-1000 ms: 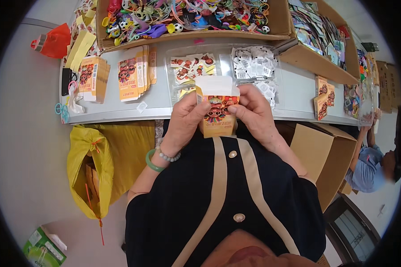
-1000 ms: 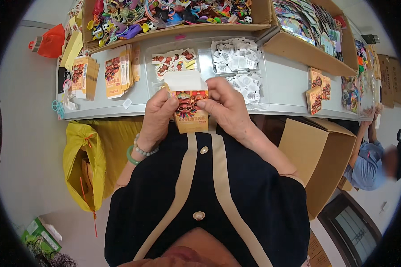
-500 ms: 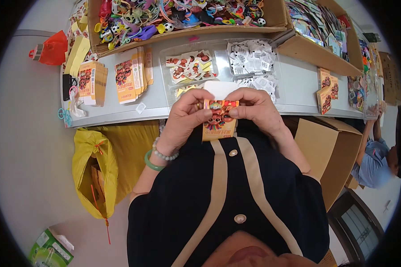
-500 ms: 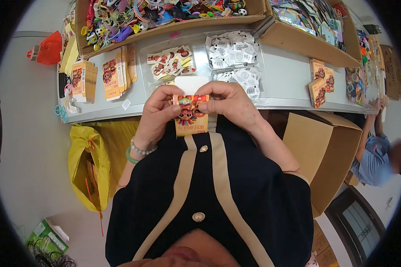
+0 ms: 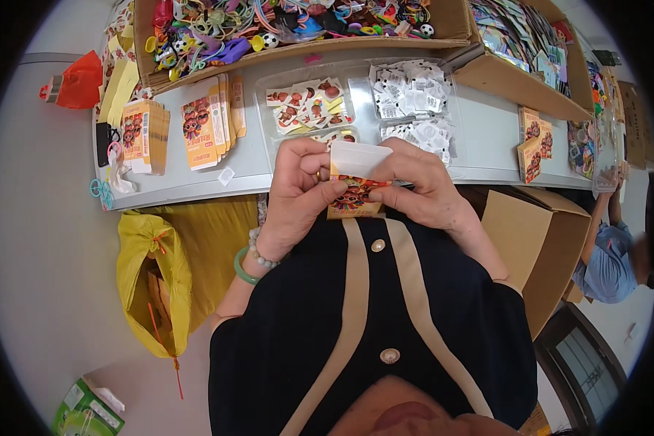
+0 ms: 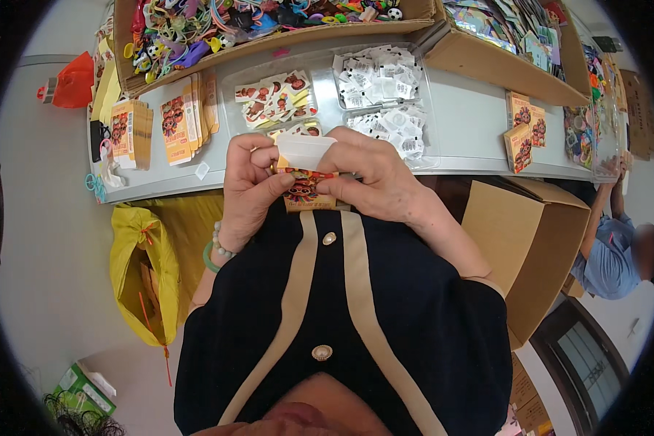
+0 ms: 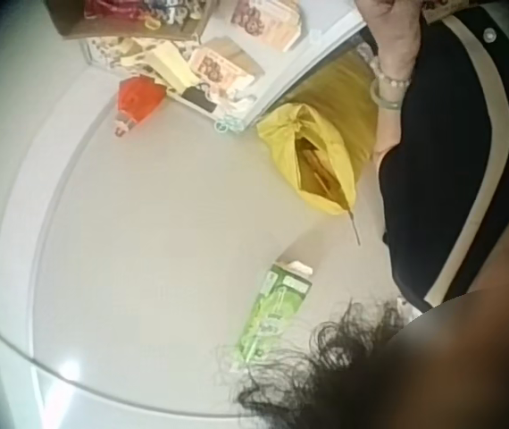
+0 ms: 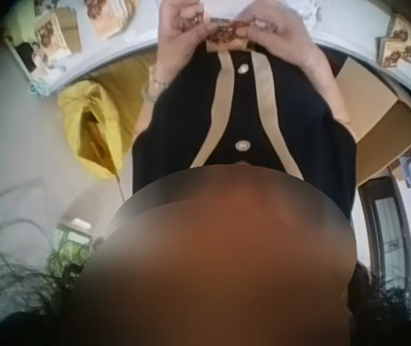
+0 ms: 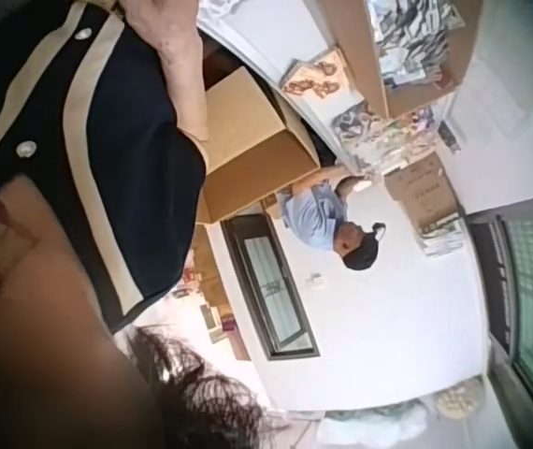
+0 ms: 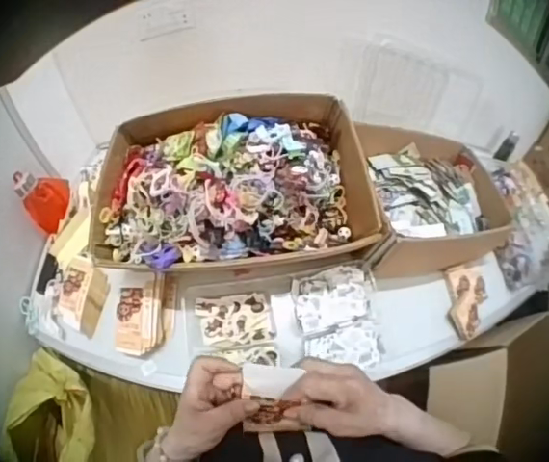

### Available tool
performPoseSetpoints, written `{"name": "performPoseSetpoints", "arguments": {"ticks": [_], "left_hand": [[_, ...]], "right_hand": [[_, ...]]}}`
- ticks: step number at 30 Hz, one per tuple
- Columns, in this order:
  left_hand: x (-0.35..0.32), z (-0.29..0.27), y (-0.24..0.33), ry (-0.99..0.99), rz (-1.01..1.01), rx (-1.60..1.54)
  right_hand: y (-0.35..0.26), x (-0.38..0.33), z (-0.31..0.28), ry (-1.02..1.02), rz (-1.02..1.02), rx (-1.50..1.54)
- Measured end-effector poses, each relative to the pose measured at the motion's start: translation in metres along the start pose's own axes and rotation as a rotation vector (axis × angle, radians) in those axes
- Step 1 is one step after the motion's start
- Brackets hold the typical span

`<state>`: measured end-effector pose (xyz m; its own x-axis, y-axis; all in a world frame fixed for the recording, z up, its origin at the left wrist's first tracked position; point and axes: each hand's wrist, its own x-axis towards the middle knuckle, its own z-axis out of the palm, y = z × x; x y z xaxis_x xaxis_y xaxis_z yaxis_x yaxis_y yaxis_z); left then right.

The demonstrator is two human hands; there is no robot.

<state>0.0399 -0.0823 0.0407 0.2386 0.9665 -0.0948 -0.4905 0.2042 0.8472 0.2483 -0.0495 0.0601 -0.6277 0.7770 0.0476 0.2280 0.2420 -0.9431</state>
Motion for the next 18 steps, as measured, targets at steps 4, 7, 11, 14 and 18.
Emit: {"name": "performPoseSetpoints", "arguments": {"ticks": [4,7,11,14,18], "left_hand": [[0.003,-0.002,0.003,-0.063,-0.127,-0.012],[0.003,-0.008,-0.001,-0.11,-0.132,0.053],[0.002,-0.011,-0.001,-0.138,-0.145,0.081],[0.003,-0.012,-0.003,-0.1,-0.2,0.073],[0.002,-0.008,-0.004,-0.134,-0.151,0.136]], "right_hand": [[-0.004,0.001,0.008,0.197,-0.007,0.079],[-0.013,0.006,0.005,0.264,0.275,0.23],[-0.012,0.008,-0.001,0.107,-0.138,-0.169],[-0.01,0.003,0.005,0.103,-0.146,-0.221],[-0.019,0.01,0.005,0.085,0.248,0.009]]}}
